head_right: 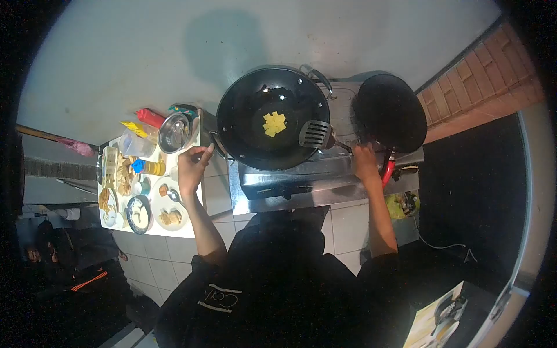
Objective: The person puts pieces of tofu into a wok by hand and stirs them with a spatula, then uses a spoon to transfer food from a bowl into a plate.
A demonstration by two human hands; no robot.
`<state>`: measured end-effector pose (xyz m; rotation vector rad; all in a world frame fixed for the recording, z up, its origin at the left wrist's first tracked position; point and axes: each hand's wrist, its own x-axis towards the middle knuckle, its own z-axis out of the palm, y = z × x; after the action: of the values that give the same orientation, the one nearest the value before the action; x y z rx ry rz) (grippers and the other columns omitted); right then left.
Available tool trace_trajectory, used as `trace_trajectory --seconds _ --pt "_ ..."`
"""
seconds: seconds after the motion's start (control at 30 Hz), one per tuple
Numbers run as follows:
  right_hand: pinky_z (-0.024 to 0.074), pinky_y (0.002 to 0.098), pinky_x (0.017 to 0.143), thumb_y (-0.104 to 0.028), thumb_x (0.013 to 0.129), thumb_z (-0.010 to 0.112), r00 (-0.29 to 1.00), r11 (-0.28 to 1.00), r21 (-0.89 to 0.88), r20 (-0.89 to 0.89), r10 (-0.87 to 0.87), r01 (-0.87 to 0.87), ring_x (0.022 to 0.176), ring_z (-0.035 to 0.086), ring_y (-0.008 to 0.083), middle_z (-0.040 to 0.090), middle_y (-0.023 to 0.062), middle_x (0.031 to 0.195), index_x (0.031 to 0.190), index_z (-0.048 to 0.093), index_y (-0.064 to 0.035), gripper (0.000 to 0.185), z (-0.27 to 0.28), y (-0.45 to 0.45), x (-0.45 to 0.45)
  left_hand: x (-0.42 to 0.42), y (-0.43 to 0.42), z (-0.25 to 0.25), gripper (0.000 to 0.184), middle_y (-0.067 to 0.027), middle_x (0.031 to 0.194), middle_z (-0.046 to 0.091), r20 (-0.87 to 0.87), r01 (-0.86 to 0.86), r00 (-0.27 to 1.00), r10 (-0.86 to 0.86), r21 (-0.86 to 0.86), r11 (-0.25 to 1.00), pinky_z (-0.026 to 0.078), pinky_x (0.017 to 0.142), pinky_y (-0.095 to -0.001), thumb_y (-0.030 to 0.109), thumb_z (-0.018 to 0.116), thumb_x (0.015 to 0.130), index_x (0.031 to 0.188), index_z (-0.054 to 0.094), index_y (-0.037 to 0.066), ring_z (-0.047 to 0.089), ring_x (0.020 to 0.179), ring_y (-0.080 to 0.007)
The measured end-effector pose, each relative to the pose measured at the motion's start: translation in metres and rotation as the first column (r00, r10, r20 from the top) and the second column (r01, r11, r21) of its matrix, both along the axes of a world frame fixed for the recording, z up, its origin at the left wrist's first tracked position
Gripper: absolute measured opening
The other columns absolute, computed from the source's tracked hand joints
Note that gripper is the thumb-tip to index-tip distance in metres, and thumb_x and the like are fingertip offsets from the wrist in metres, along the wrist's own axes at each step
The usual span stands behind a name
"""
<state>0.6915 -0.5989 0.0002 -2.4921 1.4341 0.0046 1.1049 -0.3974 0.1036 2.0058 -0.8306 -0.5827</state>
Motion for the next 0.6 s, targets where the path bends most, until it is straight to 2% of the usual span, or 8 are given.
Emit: trace_trajectory --seconds 0.03,0.07,0.13,0.27,0.4,0.47,0.53,0.6 --pt "0.0384 0.0515 0.101 0.006 0.075 0.055 0.997 0.989 -0.134 0.016 0.07 -0.067 0.117 0.05 0.0435 0.061 0.0225 0.113 0.123 0.052 -0.003 0.049 0.005 0.003 0.002 0.001 -0.001 -0.001 0.03 -0.0083 0.07 0.069 -0.021 0.006 1.0 -0.007 -0.026 1.0 0.049 0.062 -0.0276 0.026 0.076 0.084 0.086 0.07 -0.004 0.061 0.063 -0.012" --pt "0.0384 0.0515 0.101 0.006 0.075 0.055 0.997 0.988 -0.137 0.018 0.076 -0.072 0.117 0.05 0.0435 0.061 0.0225 0.113 0.123 0.052 -0.003 0.049 0.011 0.004 0.002 0.001 -0.001 -0.001 0.03 -0.0083 0.07 0.069 -0.018 0.0 1.0 -0.001 -0.029 1.0 0.049 0.062 -0.0276 0.026 0.076 0.084 0.086 0.07 -0.004 0.061 0.063 -0.012" --pt "0.0401 0.0487 0.093 -0.002 0.077 0.065 0.983 0.932 -0.345 0.098 0.156 -0.114 0.107 0.055 0.0396 0.063 0.0176 0.108 0.12 0.055 -0.0053 0.044 0.04 0.009 0.002 -0.001 -0.002 0.0 0.029 -0.0079 0.071 0.069 0.047 -0.005 0.999 0.007 -0.038 0.999 0.049 0.063 -0.0261 0.025 0.075 0.085 0.089 0.072 -0.004 0.061 0.064 -0.0107" --pt "0.042 0.049 0.086 -0.004 0.078 0.066 0.967 0.96 -0.253 0.189 0.172 -0.122 0.103 0.057 0.0399 0.063 0.0174 0.104 0.117 0.055 -0.0056 0.041 0.106 0.011 0.029 -0.002 -0.004 -0.005 0.028 -0.0078 0.072 0.07 0.095 -0.001 0.995 0.003 -0.018 1.0 0.049 0.063 -0.0256 0.024 0.074 0.086 0.09 0.072 -0.004 0.061 0.064 -0.0103" --pt "0.0472 0.0493 0.078 -0.004 0.079 0.064 0.962 0.962 -0.127 0.101 0.254 -0.24 0.092 0.061 0.0414 0.063 0.0194 0.101 0.114 0.057 -0.0045 0.036 0.153 0.019 0.055 -0.005 -0.007 -0.009 0.028 -0.0083 0.07 0.069 0.109 0.01 0.994 0.001 -0.101 0.995 0.049 0.063 -0.0262 0.024 0.075 0.085 0.088 0.072 -0.004 0.061 0.063 -0.0103" --pt "0.0502 0.0493 0.077 -0.003 0.079 0.06 0.95 0.951 -0.105 0.084 0.301 -0.292 0.087 0.063 0.042 0.065 0.0202 0.101 0.115 0.059 -0.0041 0.035 0.161 0.023 0.067 -0.007 -0.008 -0.006 0.028 -0.0085 0.069 0.069 0.095 -0.01 0.995 0.02 -0.11 0.994 0.049 0.063 -0.0262 0.024 0.076 0.084 0.087 0.072 -0.004 0.061 0.063 -0.0103" --pt "0.0499 0.0501 0.076 -0.009 0.083 0.062 0.965 0.969 -0.033 0.089 0.246 -0.244 0.087 0.064 0.0409 0.066 0.0191 0.098 0.113 0.063 -0.0067 0.03 0.162 0.026 0.078 -0.011 -0.009 -0.003 0.028 -0.0086 0.068 0.068 0.13 -0.047 0.99 0.053 -0.046 0.998 0.048 0.061 -0.026 0.024 0.076 0.084 0.085 0.072 -0.004 0.06 0.061 -0.0104" --pt "0.05 0.0498 0.076 -0.013 0.085 0.063 0.953 0.963 -0.115 0.16 0.259 -0.242 0.087 0.064 0.0404 0.066 0.0185 0.097 0.114 0.064 -0.0079 0.029 0.135 0.03 0.097 -0.007 -0.008 -0.01 0.028 -0.0085 0.067 0.068 0.123 -0.043 0.991 0.053 -0.083 0.996 0.048 0.059 -0.026 0.024 0.076 0.084 0.085 0.072 -0.004 0.059 0.059 -0.0106"
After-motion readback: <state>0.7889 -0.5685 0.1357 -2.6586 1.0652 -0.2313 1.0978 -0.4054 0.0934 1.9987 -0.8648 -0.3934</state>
